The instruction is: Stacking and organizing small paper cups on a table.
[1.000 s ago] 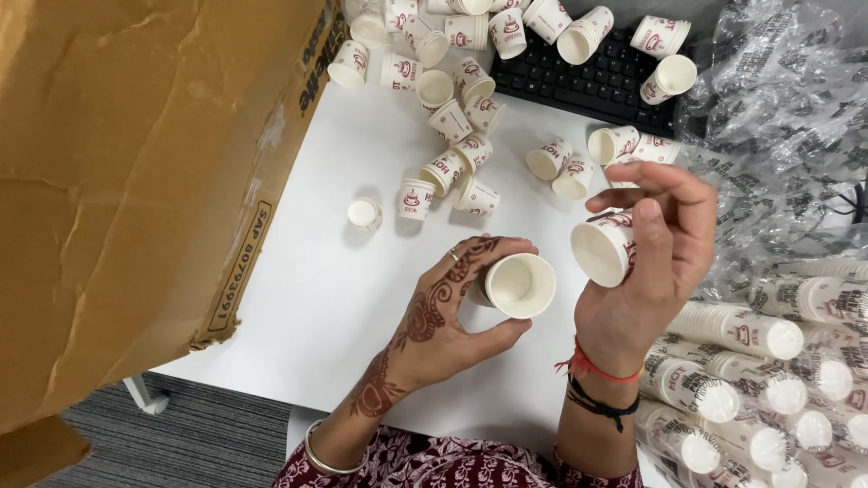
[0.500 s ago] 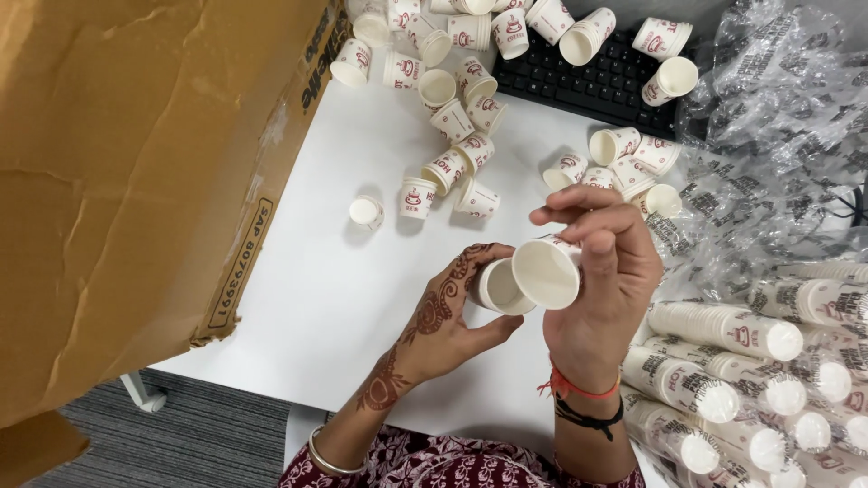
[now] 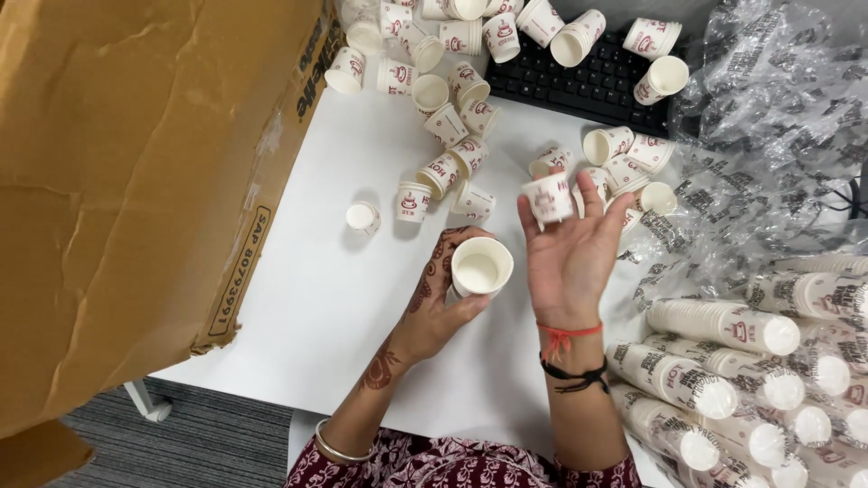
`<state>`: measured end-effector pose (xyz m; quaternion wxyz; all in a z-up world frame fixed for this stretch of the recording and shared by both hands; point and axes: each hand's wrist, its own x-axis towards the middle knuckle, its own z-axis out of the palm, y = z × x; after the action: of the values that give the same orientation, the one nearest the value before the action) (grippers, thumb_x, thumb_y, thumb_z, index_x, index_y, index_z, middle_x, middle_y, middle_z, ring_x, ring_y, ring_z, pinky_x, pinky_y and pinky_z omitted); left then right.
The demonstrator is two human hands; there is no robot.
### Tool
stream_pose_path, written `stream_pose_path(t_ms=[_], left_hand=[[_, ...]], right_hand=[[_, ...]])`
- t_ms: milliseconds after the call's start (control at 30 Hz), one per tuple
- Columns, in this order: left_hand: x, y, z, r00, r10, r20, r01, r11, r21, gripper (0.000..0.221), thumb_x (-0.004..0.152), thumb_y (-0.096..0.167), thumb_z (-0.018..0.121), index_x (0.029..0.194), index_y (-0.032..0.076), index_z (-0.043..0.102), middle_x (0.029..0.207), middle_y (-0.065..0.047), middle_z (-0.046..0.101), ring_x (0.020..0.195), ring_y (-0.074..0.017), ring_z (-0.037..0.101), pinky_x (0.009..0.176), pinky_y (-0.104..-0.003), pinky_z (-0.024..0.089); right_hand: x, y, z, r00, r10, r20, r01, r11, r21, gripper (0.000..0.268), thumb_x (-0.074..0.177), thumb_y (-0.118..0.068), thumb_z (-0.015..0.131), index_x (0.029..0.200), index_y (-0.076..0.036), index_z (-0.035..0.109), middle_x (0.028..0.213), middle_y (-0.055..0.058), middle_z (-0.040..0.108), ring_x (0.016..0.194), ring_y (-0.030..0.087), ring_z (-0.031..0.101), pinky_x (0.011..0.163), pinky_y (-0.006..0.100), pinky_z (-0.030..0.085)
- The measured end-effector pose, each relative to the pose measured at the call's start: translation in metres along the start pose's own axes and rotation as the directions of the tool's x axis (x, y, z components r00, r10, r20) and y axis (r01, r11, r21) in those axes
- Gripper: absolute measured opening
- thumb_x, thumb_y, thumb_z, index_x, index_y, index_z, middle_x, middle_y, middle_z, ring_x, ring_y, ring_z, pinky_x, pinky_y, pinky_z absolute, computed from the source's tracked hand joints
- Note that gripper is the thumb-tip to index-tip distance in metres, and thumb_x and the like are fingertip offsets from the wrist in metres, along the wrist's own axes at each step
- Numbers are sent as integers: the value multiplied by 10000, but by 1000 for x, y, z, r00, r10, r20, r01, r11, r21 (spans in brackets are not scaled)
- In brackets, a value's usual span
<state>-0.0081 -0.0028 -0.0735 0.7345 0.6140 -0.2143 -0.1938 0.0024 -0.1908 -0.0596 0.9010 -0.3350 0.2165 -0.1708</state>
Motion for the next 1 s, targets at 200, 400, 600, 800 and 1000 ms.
stream_pose_path(t_ms=[200,400,600,800,1000], left_hand=[[17,-17,-4,979,58,-197,-110,959,-261,742,967,341,624,1557,65,268,1343,-137,557,1236,-245,612,1110,-414,487],[34,-30,4,871,-62,-488,-107,944,-312,585,1055,287,460,1576,120,250,1294,-192,601,1083,-248,660,959,-390,548],[38,-38,12,768,-169,-618,-89,927,-364,561,1058,396,429,1537,165,250,1402,-173,472,992,-245,660,835,-375,588],[39,-63,23,801,-83,-593,-86,964,-251,525,1100,401,417,1518,100,314,1460,-150,437,1076,-244,661,882,-365,597],[40,-40,26,893,-96,-440,-46,952,-302,552,1082,366,451,1539,101,290,1418,-177,478,1094,-253,630,931,-380,548]], right_hand=[[3,34,-14,998,18,65,-25,993,115,849,1030,-615,367,1636,-72,126,1566,177,411,1398,290,489,1216,481,412],[-33,61,-28,979,-162,127,189,950,-248,924,1020,-681,369,1664,-99,50,1737,166,154,1590,299,221,1293,434,192],[-58,53,-43,852,-284,440,523,498,-691,957,1045,-740,374,1700,-95,109,1787,189,70,1671,319,115,1360,489,201],[-62,76,-55,720,-291,630,693,269,-669,814,1039,-608,527,1667,-174,245,1754,196,218,1566,369,412,1187,484,489],[-55,69,-55,833,-214,510,544,484,-685,719,1015,-299,578,1635,-157,243,1708,228,262,1430,352,540,1073,439,590]])
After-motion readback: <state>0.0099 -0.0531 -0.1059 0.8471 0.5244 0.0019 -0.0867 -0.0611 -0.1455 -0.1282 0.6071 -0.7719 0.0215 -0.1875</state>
